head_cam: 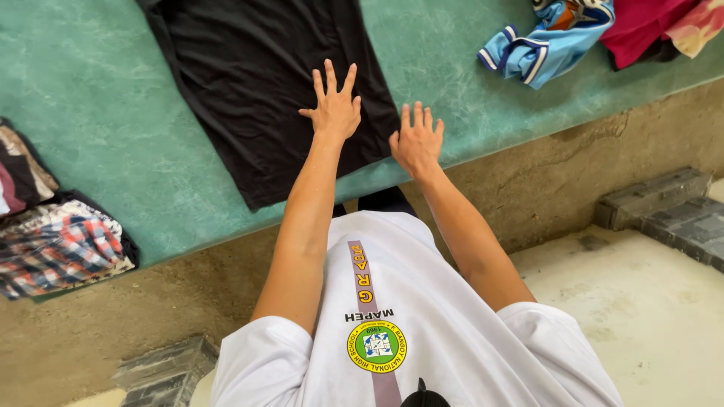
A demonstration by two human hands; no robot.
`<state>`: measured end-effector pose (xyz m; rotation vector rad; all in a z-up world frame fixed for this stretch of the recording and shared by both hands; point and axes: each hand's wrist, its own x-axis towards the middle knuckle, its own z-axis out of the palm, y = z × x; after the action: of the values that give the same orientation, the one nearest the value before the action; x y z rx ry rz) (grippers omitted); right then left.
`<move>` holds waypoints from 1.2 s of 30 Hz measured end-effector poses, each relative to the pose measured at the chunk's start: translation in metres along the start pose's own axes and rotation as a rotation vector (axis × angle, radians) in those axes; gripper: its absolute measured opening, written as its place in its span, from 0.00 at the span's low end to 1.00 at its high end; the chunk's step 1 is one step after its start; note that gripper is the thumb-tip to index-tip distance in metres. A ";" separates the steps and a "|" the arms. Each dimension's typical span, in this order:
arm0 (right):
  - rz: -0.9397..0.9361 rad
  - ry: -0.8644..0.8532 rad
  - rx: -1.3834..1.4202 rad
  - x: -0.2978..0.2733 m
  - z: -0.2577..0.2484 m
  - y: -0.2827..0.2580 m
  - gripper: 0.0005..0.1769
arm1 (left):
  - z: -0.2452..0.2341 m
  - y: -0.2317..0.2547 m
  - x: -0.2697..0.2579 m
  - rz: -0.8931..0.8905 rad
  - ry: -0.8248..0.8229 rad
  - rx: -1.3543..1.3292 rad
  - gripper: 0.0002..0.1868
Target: The person folds a black t-shirt on a green countertop, then folds a pair of light-colored patterned pants. The folded items are placed on a stack of previously folded clothes.
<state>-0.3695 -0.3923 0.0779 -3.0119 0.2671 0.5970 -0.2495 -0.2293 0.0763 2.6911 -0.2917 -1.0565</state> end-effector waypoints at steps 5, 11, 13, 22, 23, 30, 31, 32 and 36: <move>-0.233 0.325 0.232 0.052 -0.008 -0.078 0.26 | -0.004 -0.090 -0.014 -0.031 0.244 -0.363 0.28; -0.557 0.217 0.373 0.112 -0.031 -0.222 0.25 | -0.011 -0.216 -0.045 -0.312 0.558 -0.349 0.26; -0.602 0.146 0.351 0.127 -0.027 -0.259 0.24 | -0.015 -0.236 -0.060 -0.428 0.598 -0.270 0.28; -0.724 0.111 0.363 0.157 -0.006 -0.351 0.29 | 0.022 -0.258 -0.054 -0.554 0.404 -0.562 0.15; -0.526 0.024 0.548 0.159 0.010 -0.352 0.26 | 0.022 -0.255 -0.056 -0.531 0.443 -0.586 0.14; 0.006 -0.332 0.850 0.157 0.029 -0.358 0.15 | 0.031 -0.251 -0.067 -0.423 0.439 -0.862 0.17; -0.003 -0.344 0.840 0.161 0.035 -0.351 0.15 | 0.034 -0.252 -0.073 -0.439 0.440 -0.871 0.17; 0.020 -0.334 0.960 0.166 0.041 -0.344 0.15 | 0.037 -0.253 -0.079 -0.397 0.432 -0.861 0.20; 0.031 -0.234 1.075 0.174 0.049 -0.313 0.15 | 0.067 -0.252 -0.104 -0.294 0.475 -0.809 0.26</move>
<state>-0.1727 -0.1075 -0.0266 -1.8961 0.4387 0.5482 -0.3456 0.0291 0.0228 2.1466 0.5214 -0.4079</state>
